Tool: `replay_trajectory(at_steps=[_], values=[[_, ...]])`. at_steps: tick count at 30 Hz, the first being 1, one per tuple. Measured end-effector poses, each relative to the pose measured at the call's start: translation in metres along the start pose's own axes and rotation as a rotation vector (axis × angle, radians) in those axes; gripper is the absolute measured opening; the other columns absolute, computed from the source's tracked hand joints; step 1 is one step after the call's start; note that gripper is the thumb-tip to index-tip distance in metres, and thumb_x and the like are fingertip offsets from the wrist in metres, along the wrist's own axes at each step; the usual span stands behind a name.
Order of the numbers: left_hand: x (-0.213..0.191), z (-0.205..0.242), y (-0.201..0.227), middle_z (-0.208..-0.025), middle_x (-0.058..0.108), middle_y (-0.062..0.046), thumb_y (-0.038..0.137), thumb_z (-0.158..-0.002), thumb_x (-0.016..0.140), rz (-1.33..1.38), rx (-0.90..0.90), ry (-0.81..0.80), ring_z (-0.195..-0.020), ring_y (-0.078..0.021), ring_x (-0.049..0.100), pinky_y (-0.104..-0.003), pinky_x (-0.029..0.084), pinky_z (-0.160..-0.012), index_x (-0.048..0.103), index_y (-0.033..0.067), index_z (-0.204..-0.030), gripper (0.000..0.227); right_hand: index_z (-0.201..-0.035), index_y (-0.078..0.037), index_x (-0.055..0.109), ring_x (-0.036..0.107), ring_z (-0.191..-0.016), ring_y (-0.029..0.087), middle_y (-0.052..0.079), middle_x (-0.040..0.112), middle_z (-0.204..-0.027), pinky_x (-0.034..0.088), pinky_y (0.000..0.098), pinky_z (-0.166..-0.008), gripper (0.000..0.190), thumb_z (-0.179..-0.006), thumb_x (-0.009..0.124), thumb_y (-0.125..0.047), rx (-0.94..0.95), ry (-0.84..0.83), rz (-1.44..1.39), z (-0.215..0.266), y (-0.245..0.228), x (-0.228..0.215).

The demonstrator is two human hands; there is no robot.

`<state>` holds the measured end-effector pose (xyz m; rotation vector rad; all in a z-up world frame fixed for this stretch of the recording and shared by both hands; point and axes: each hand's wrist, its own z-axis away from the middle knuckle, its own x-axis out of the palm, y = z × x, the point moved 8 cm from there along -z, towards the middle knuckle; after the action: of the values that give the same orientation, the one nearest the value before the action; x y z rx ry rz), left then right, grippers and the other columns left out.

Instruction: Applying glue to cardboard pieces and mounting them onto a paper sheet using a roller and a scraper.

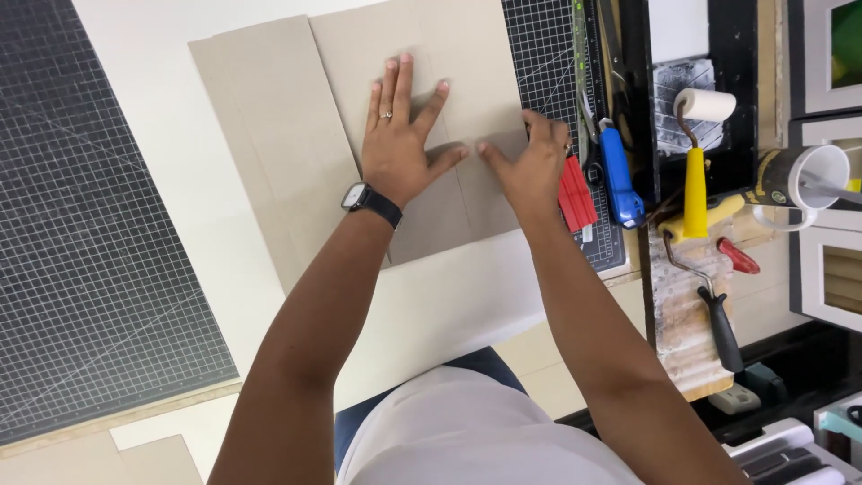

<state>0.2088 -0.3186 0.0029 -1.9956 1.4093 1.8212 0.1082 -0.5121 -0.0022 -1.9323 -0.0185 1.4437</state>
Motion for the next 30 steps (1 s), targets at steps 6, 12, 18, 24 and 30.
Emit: replay_trajectory(at_steps=[6,12,18,24,30], values=[[0.008,-0.002,0.003,-0.171,-0.001,-0.017,0.085,-0.101,0.043,-0.127,-0.009,-0.199,-0.161,-0.0379,0.003,-0.053,0.010,-0.135,0.021,0.0085,-0.168,0.104,-0.137,0.003,0.050,0.052,-0.115,0.041,0.020,0.047,-0.126,0.050,0.0551,-0.093,0.097,-0.070,0.099,-0.049,0.021,-0.042,0.054,0.003,-0.014,0.004],[0.001,-0.005,0.019,-0.175,0.011,-0.009,0.067,-0.113,0.058,-0.169,0.118,-0.212,-0.162,-0.0376,0.010,-0.052,0.017,-0.136,0.013,0.0130,-0.168,0.090,-0.137,-0.001,0.045,0.048,-0.116,0.042,0.019,0.044,-0.128,0.048,0.0566,-0.093,0.096,-0.068,0.098,-0.042,0.044,-0.045,0.063,0.001,-0.009,0.012],[0.014,-0.003,0.020,-0.170,0.014,-0.017,0.052,-0.111,0.058,-0.105,0.188,-0.202,-0.159,-0.0365,0.012,-0.054,0.014,-0.132,0.030,0.0138,-0.165,0.072,-0.140,0.001,0.045,0.047,-0.116,0.043,0.020,0.044,-0.131,0.048,0.0585,-0.089,0.094,-0.076,0.093,-0.048,-0.006,-0.060,0.121,0.009,-0.021,0.006],[0.042,-0.048,-0.006,-0.163,0.034,-0.025,0.037,-0.106,0.051,-0.236,0.132,-0.080,-0.151,-0.0409,0.031,-0.053,0.019,-0.126,0.043,-0.0020,-0.157,0.064,-0.138,-0.001,0.056,0.048,-0.106,0.044,0.021,0.048,-0.118,0.041,0.0596,-0.092,0.084,-0.086,0.073,-0.065,-0.111,-0.014,0.230,0.014,-0.035,-0.006],[0.061,-0.088,-0.032,-0.170,0.018,-0.017,0.046,-0.116,0.046,-0.334,0.059,-0.197,-0.157,-0.0346,0.016,-0.049,0.016,-0.128,0.023,-0.0003,-0.164,0.071,-0.144,-0.010,0.058,0.052,-0.104,0.043,0.020,0.053,-0.120,0.044,0.0594,-0.087,0.089,-0.088,0.061,-0.078,-0.156,0.070,0.285,0.027,-0.043,-0.021]])
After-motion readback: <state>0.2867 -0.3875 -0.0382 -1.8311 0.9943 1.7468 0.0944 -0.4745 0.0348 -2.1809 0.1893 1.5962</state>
